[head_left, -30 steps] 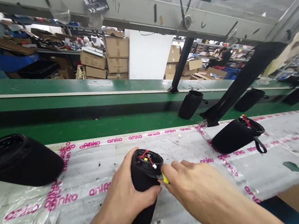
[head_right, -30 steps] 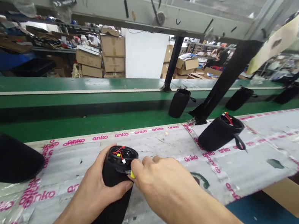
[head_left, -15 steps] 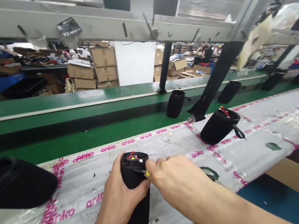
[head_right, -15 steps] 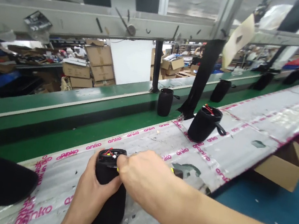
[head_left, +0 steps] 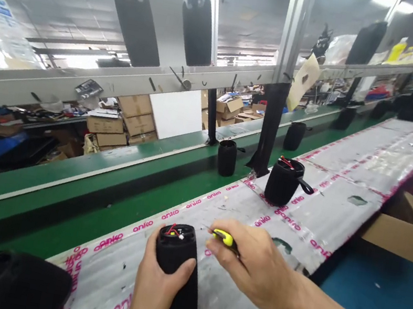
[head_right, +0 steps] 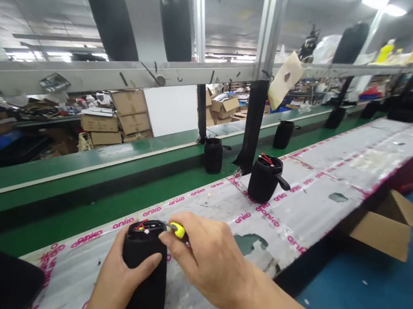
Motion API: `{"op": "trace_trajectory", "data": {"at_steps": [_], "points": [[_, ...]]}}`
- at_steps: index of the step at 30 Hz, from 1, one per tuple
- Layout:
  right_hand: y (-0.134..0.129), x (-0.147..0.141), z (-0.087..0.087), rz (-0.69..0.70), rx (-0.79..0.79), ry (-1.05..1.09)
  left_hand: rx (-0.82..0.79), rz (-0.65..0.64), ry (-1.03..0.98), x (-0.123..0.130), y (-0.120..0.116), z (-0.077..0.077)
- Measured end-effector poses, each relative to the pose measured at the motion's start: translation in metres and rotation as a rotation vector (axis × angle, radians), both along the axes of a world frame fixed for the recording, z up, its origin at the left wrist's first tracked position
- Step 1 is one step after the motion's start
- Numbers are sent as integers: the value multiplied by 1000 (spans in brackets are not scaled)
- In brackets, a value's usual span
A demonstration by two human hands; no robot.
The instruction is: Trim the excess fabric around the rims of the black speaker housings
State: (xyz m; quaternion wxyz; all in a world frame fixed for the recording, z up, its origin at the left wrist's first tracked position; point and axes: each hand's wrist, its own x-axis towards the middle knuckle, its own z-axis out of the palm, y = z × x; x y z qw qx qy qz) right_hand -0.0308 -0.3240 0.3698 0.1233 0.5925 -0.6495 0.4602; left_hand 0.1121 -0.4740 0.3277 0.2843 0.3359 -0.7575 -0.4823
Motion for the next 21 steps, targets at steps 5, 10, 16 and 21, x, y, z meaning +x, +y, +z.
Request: {"op": "trace_trajectory", "data": {"at_steps": [5,10,16,21], "points": [[-17,12,4,127,148,-114,-243,179,-52,-5,22,0],[-27,12,-2,115,316,-255,-249,108,77,-1,25,-8],[-24,-6,-7,335,384,-560,385,-269,236,11,-8,-11],[-26,-4,-3,259,302,-419,317,-446,274,12,-24,-3]]}}
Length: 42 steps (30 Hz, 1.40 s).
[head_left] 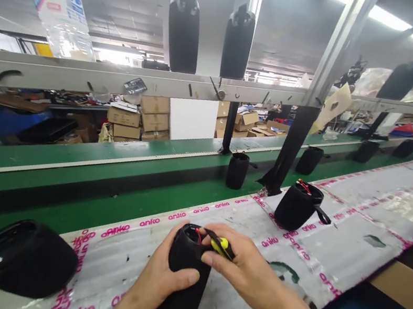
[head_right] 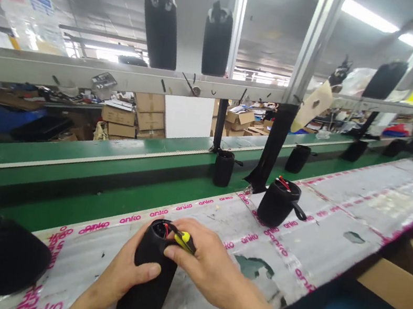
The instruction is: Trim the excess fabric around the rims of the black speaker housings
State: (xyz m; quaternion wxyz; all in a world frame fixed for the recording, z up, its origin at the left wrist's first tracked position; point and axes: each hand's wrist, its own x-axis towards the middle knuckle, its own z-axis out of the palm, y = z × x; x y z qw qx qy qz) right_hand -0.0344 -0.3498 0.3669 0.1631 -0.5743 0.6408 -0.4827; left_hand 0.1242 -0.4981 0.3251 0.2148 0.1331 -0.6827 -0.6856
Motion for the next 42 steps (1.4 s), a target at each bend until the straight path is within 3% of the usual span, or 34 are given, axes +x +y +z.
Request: {"op": "trace_trajectory", "data": {"at_steps": [2,4,10,12,26,35,38,42], "points": [[5,4,3,-166,-91,172,-15,45,-25,3,-2,2],[12,8,3,-239,-103,337,9,61,-63,6,-1,3],[24,15,-7,-157,106,912,10,-17,-128,6,5,-1],[24,13,-12,-158,156,998,7,-20,-132,4,5,-3],[22,6,-22,-112,272,1045,-13,36,-165,1,8,-6],[22,3,-13,-53,365,1114,-100,75,-239,0,15,-1],[21,0,-22,-74,291,1085,-80,120,-228,-2,18,0],[21,-3,-34,-92,12,914,52,99,-128,-2,21,1]]}}
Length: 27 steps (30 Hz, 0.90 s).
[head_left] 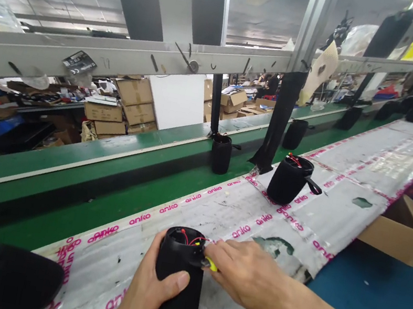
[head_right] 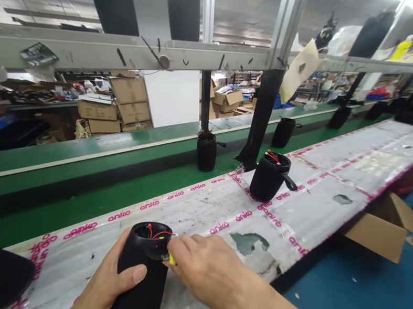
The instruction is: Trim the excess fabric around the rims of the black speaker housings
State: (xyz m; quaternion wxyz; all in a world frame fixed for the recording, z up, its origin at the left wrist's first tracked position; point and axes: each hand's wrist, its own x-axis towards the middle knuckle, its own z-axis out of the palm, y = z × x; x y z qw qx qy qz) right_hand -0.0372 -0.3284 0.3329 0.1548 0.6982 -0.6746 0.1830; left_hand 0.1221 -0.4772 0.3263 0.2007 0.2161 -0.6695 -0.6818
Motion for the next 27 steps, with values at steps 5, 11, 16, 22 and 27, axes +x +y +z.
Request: {"op": "trace_trajectory", "data": {"at_steps": [5,11,16,22,27], "points": [[0,10,5,48,-188,-295,228,7,19,1,2,-4],[-1,32,13,-228,70,-166,155,212,9,2,5,-4],[-6,45,13,-263,114,-87,111,262,1,2,5,-1],[-10,48,7,-274,138,-30,19,328,5,2,3,-4],[-7,48,1,-245,91,20,-62,416,-1,1,5,-5]]}}
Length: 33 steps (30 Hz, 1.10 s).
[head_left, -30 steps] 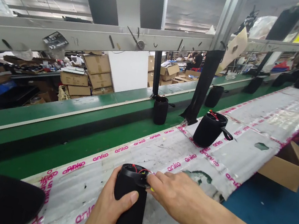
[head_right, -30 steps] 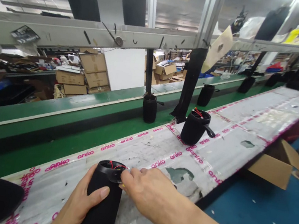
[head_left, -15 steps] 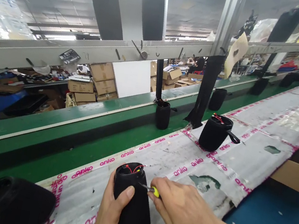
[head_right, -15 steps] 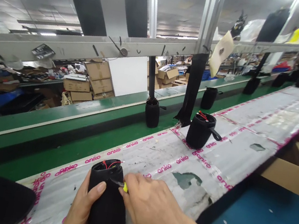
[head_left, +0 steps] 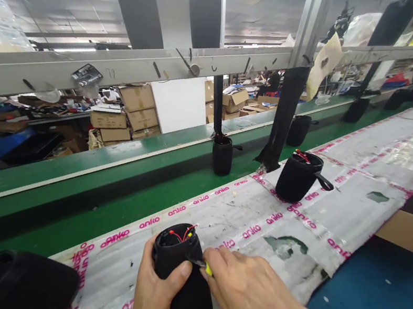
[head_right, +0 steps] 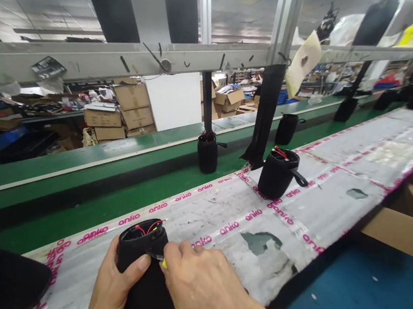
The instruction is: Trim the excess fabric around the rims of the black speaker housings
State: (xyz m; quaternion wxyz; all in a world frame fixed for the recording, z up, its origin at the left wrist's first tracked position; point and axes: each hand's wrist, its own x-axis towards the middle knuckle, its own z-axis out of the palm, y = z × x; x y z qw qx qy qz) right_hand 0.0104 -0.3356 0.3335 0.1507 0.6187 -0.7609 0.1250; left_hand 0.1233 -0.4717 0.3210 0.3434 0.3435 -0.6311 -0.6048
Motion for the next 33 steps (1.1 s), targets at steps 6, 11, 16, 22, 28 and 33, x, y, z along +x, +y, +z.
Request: {"op": "trace_trajectory", "data": {"at_steps": [6,11,16,22,28,33], "points": [[1,1,-2,-19,-11,-17,-110,63,-42,-1,4,5],[-4,9,-4,-117,14,-23,-191,152,-121,-2,9,9],[-7,13,7,-110,60,-15,-230,236,-164,-4,12,11],[-16,13,27,-91,183,-49,-278,282,-196,-4,8,7],[-23,16,15,-115,94,-67,-198,258,-114,-3,0,3],[-17,11,5,-58,-121,-250,88,132,5,-2,-4,4]]}}
